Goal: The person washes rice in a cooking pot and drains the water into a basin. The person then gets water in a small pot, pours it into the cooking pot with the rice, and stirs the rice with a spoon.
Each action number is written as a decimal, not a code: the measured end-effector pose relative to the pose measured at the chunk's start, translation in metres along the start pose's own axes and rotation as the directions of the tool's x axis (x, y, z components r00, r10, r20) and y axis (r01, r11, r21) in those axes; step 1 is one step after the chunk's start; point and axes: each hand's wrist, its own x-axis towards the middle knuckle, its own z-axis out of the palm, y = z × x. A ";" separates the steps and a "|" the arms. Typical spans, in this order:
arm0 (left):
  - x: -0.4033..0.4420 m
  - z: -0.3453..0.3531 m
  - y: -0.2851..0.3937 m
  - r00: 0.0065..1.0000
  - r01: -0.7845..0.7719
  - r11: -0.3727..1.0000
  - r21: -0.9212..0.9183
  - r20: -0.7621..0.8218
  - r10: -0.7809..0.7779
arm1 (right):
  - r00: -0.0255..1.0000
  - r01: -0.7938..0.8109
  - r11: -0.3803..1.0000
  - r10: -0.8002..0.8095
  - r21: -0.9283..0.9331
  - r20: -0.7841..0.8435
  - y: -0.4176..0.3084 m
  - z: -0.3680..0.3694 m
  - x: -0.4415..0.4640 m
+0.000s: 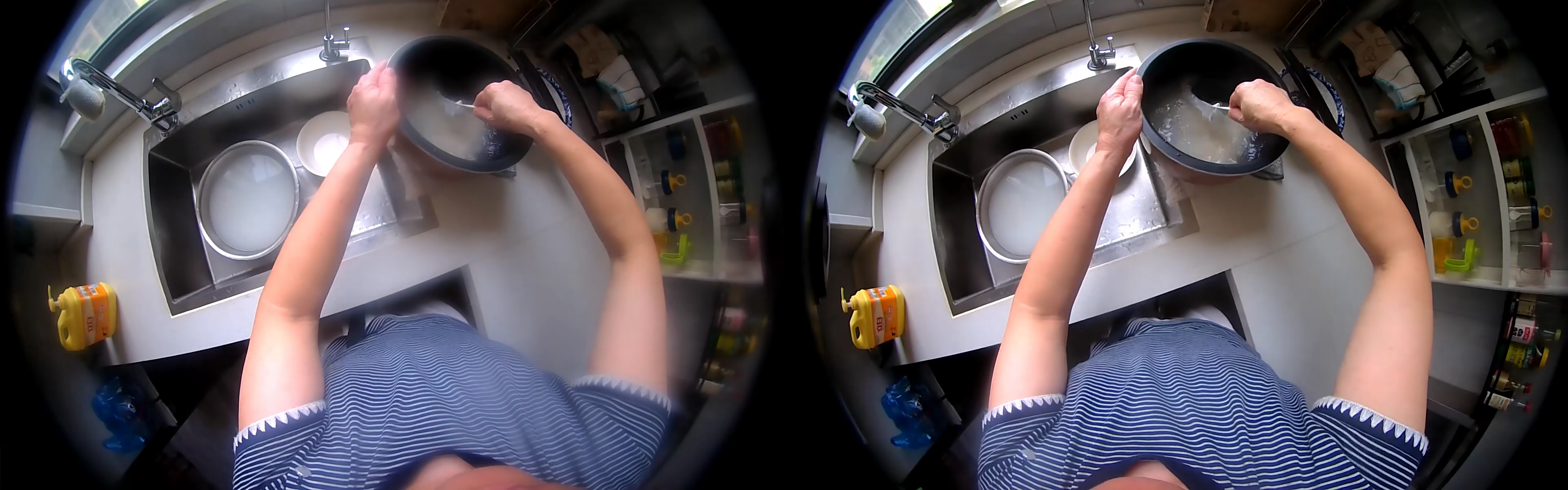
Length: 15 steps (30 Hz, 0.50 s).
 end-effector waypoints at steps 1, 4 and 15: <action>0.000 0.000 0.000 1.000 0.004 1.000 -0.004 0.002 -0.004 | 0.999 0.034 0.998 -0.035 0.057 0.024 -0.003 0.000 -0.004; -0.001 0.000 0.002 1.000 0.014 1.000 0.000 0.009 -0.014 | 0.986 0.080 0.979 -0.105 0.186 0.129 -0.011 -0.007 -0.015; -0.001 0.000 0.001 1.000 0.013 1.000 -0.017 0.015 -0.013 | 0.945 0.064 0.930 -0.172 0.362 0.277 -0.020 -0.024 -0.029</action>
